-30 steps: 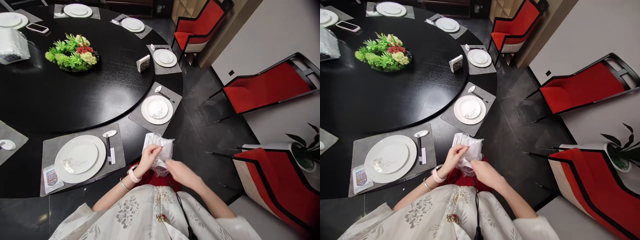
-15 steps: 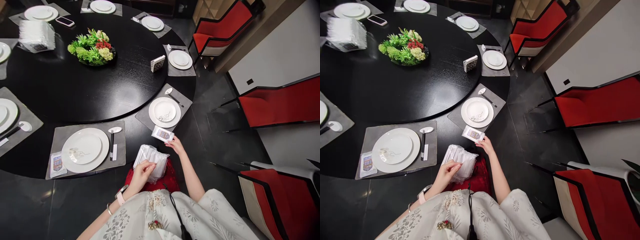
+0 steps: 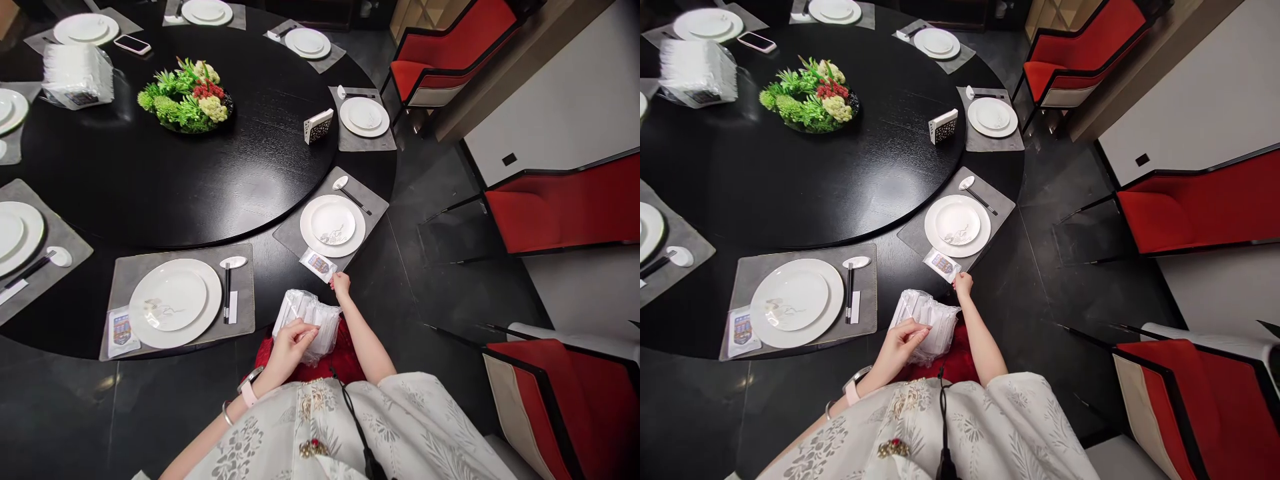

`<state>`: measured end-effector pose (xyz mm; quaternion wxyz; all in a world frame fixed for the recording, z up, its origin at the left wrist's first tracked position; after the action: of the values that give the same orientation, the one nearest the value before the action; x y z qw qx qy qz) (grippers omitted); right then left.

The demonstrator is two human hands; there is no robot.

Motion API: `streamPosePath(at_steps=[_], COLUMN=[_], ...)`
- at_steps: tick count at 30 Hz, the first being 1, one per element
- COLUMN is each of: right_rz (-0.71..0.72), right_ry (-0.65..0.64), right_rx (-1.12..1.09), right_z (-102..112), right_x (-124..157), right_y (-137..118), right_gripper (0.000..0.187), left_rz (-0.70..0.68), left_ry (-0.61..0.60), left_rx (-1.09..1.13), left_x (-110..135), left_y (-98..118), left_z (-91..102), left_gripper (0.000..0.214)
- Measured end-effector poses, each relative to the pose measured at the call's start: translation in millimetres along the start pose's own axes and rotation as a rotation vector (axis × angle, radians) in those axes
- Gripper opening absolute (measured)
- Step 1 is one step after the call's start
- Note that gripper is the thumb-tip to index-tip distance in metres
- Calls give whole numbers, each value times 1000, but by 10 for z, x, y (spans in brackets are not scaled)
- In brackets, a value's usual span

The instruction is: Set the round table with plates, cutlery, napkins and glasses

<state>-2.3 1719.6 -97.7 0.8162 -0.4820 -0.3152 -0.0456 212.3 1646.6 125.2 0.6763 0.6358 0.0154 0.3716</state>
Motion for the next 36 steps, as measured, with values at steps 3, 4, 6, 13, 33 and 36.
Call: streamPosePath(at_steps=[3,4,6,13,33,36], right_rz=[43,113,391,1286,871,746], right_ry=[43,51,-1,-512,-651,-988], right_rx=[86,151,393,1101,514,216], right_z=[104,101,-75,-1169,-538,291], right_x=[59,94,193,493,396,649], right_y=[-52,-144,-474,-857,-1634,-1894], right_gripper=[20,19,20,50,24,24], left_rz=[-7,-7,-6,24,-65,-126], left_ry=[-46,-58,-73,-55,12,-4], left_rx=[-12,-12,-10,-26,-155,-204], left_x=[-68,-84,-102,-70,-313,-421], left_y=[67,87,120,103,582,827], left_z=[-71,-96,-139,-167,-746,-1119], left_gripper=[30,30,31,32,33,30])
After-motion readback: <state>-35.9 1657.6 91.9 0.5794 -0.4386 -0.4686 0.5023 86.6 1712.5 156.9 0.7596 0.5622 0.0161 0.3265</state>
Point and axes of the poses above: each hand's wrist, its own x-axis away from the middle knuckle, its own z-axis out of the back of the hand, y = z × x, the point moved 10 cm from there along -x, towards the middle knuckle, and after that the axes turned 3 degrees about z, right-handed, at the moved point
